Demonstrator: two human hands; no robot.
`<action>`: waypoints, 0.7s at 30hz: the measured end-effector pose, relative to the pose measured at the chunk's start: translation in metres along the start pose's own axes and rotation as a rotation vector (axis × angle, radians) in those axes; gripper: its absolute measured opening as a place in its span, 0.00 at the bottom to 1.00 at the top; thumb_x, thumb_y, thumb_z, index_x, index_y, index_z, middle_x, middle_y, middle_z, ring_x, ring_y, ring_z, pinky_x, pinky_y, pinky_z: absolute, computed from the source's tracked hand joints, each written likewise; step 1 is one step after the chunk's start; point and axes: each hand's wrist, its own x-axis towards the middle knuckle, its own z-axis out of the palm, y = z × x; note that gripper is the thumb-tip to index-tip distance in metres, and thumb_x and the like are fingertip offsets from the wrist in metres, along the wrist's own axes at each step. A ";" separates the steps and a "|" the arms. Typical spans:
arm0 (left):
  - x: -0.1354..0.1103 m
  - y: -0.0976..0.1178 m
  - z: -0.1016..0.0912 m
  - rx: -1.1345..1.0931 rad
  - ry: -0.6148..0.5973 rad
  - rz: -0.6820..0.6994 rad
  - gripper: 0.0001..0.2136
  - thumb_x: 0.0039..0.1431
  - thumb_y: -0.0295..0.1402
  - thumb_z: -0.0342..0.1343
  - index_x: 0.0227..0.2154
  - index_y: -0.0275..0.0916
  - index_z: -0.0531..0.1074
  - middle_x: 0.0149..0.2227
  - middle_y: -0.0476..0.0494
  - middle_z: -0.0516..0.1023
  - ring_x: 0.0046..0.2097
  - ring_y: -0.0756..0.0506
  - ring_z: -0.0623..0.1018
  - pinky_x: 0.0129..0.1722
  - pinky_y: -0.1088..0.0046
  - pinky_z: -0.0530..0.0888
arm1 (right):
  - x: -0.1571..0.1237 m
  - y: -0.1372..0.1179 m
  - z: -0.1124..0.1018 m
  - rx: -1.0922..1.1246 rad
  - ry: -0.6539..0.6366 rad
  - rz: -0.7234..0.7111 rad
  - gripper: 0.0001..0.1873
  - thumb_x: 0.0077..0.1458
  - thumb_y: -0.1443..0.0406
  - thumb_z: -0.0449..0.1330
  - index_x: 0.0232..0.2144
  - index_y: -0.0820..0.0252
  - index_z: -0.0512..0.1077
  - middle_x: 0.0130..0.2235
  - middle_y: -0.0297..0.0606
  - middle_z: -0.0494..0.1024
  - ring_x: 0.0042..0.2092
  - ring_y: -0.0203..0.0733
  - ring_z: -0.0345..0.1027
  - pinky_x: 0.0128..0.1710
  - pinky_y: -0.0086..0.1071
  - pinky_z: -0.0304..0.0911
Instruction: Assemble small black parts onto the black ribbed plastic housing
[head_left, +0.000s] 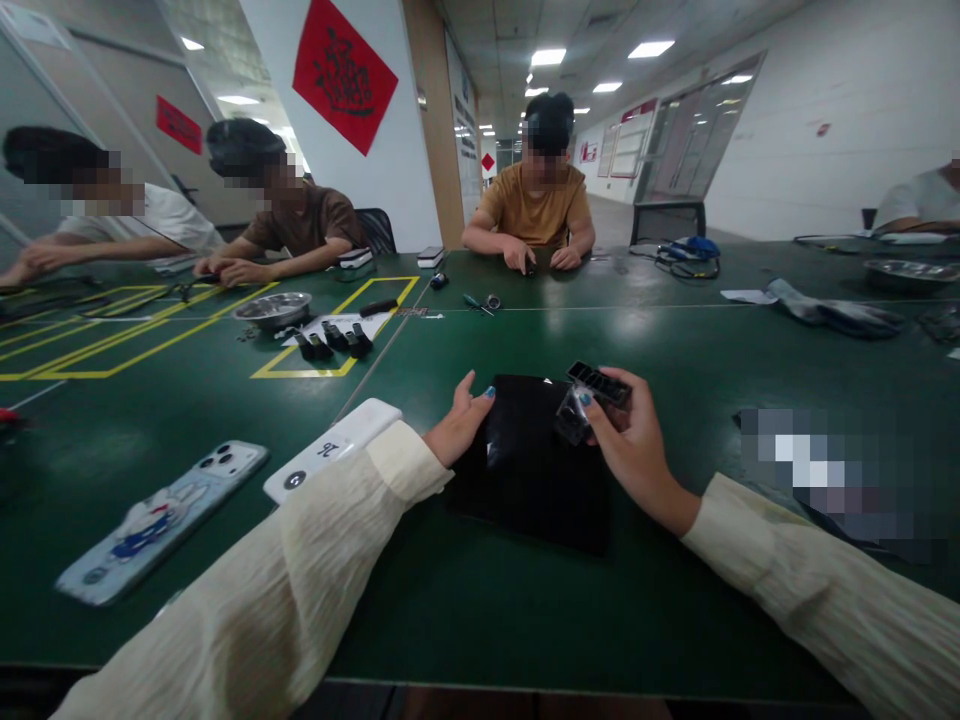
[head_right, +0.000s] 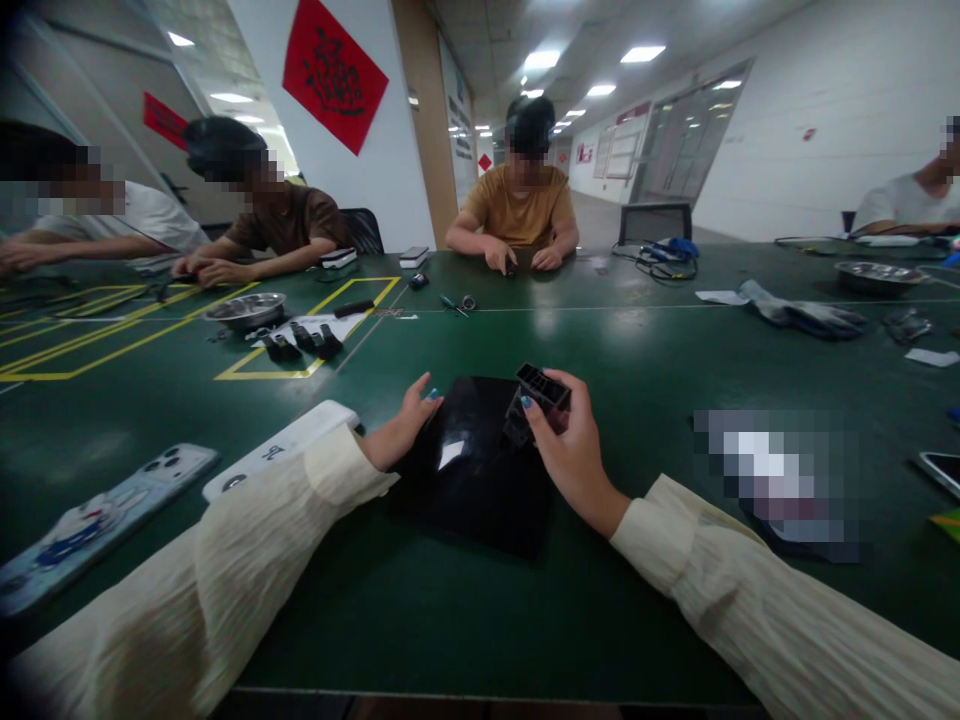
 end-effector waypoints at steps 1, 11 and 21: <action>0.000 0.003 0.002 -0.131 0.035 -0.125 0.28 0.59 0.46 0.45 0.58 0.37 0.49 0.48 0.35 0.71 0.53 0.41 0.69 0.53 0.62 0.64 | -0.001 -0.001 0.001 -0.020 -0.017 0.000 0.20 0.53 0.62 0.57 0.48 0.54 0.59 0.42 0.38 0.69 0.36 0.37 0.70 0.32 0.32 0.71; -0.015 0.060 0.002 -0.869 0.199 -0.464 0.23 0.60 0.38 0.44 0.58 0.45 0.52 0.47 0.40 0.72 0.55 0.41 0.67 0.57 0.58 0.58 | -0.007 -0.025 -0.004 -0.446 -0.106 -0.492 0.22 0.52 0.69 0.53 0.49 0.55 0.57 0.48 0.45 0.60 0.51 0.49 0.56 0.50 0.50 0.58; -0.022 0.081 0.003 -1.016 0.349 -0.437 0.19 0.60 0.31 0.42 0.54 0.35 0.61 0.38 0.42 0.77 0.45 0.46 0.75 0.51 0.68 0.66 | -0.009 -0.015 -0.002 -0.198 -0.054 -0.341 0.22 0.53 0.68 0.54 0.49 0.53 0.53 0.55 0.45 0.56 0.57 0.45 0.54 0.53 0.44 0.57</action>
